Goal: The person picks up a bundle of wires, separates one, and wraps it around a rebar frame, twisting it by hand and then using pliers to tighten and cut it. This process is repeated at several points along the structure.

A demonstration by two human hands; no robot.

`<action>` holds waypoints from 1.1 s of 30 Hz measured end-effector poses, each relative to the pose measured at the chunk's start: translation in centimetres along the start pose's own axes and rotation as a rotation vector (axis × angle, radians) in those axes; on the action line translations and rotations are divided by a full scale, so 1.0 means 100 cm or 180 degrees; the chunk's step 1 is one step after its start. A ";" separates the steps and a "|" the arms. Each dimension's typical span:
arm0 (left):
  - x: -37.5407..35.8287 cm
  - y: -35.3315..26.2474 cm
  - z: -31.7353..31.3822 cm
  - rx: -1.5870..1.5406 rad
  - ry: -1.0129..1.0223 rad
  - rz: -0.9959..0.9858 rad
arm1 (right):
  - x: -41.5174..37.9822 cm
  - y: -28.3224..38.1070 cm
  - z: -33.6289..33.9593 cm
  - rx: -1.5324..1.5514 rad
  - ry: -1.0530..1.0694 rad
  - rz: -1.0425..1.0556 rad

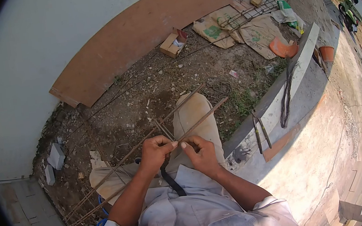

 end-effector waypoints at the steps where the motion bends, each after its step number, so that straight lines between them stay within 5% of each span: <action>1: 0.001 0.000 0.001 0.0028 -0.0008 -0.0006 | -0.001 0.005 0.004 -0.0132 -0.0033 0.0016; 16: 0.005 0.007 0.001 -0.0183 0.0103 0.0062 | -0.040 0.139 0.055 -0.3504 -0.0033 0.0506; 25: 0.010 0.006 0.006 -0.0395 0.0082 0.0050 | -0.067 0.107 0.045 -0.3166 0.0534 0.0642; 33: 0.012 -0.001 0.007 -0.0756 -0.0244 0.0182 | -0.052 0.061 0.015 -0.3065 0.0310 0.1238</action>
Point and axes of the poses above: each hand's wrist, its own x-axis towards the middle knuckle, its own z-axis out of the back of the hand, y = z × x, the point moved 4 cm from there along x, towards the middle knuckle
